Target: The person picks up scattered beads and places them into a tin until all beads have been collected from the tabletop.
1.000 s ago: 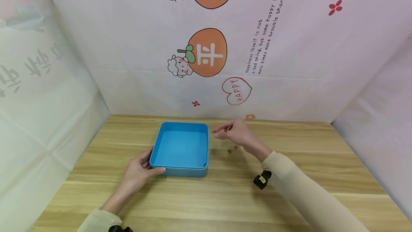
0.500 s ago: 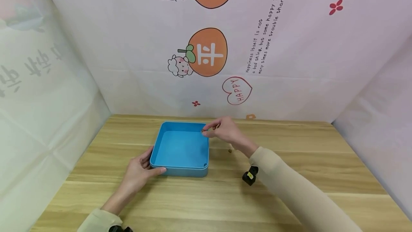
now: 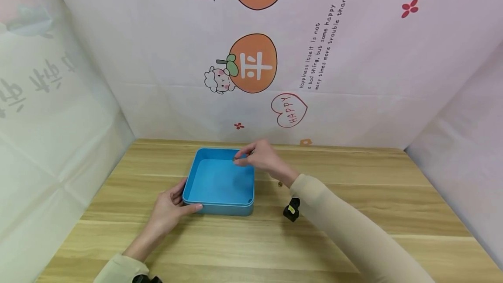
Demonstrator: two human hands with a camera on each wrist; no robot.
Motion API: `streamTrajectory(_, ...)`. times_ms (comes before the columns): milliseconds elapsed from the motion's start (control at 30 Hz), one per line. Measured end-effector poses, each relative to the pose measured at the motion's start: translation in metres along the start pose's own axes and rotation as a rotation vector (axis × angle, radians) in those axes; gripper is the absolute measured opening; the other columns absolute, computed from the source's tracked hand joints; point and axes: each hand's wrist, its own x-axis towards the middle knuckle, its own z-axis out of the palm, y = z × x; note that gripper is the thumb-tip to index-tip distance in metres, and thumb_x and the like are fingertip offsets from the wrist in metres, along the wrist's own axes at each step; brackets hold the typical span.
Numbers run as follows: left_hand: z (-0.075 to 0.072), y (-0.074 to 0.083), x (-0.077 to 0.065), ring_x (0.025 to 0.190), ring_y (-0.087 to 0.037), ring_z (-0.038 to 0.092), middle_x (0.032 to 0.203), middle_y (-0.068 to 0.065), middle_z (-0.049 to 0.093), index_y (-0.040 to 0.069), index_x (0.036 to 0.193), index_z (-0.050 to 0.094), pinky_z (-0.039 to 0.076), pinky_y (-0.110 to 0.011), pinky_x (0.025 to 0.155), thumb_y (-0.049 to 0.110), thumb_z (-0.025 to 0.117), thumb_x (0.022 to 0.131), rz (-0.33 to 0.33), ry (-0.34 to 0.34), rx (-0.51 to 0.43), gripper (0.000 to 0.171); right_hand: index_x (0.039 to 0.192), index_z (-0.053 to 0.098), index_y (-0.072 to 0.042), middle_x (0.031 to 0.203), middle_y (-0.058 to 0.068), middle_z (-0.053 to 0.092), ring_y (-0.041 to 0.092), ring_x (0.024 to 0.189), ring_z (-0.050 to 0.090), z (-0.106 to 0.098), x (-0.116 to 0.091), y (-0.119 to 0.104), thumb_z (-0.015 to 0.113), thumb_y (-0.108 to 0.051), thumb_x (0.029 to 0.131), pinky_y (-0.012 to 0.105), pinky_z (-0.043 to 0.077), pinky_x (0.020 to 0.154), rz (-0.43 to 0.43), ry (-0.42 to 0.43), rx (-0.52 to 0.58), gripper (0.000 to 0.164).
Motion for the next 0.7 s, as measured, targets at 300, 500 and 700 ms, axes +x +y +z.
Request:
streamTrajectory(300,0.000,0.001,-0.001,0.147,-0.042,0.039,0.166,-0.027,0.029,-0.005,0.164,0.026,0.044,-0.046,0.111,0.014,0.090,0.087,-0.009,-0.002,-0.003,0.101,0.095,0.086,-0.012,0.103,0.000,0.072,0.023,0.088,0.054,0.016,0.010,-0.004,0.087,-0.017,0.091,0.031,0.042,0.069,0.003,0.008,-0.074,0.007)
streamTrajectory(500,0.000,0.001,-0.001,0.148,-0.042,0.038,0.166,-0.027,0.029,-0.005,0.164,0.026,0.044,-0.045,0.111,0.015,0.090,0.087,-0.007,-0.006,-0.007,0.102,0.093,0.086,-0.013,0.100,-0.001,0.072,0.022,0.086,0.054,0.027,0.017,-0.002,0.087,-0.017,0.090,0.030,0.042,0.069,0.023,0.016,-0.098,0.006)
streamTrajectory(700,-0.001,0.000,-0.001,0.148,-0.042,0.038,0.166,-0.027,0.029,-0.005,0.164,0.026,0.044,-0.045,0.111,0.016,0.090,0.088,-0.004,-0.006,0.000,0.102,0.091,0.087,-0.013,0.097,-0.003,0.074,0.021,0.086,0.055,0.036,0.021,-0.001,0.088,-0.017,0.090,0.030,0.042,0.068,0.032,0.021,-0.099,0.004)
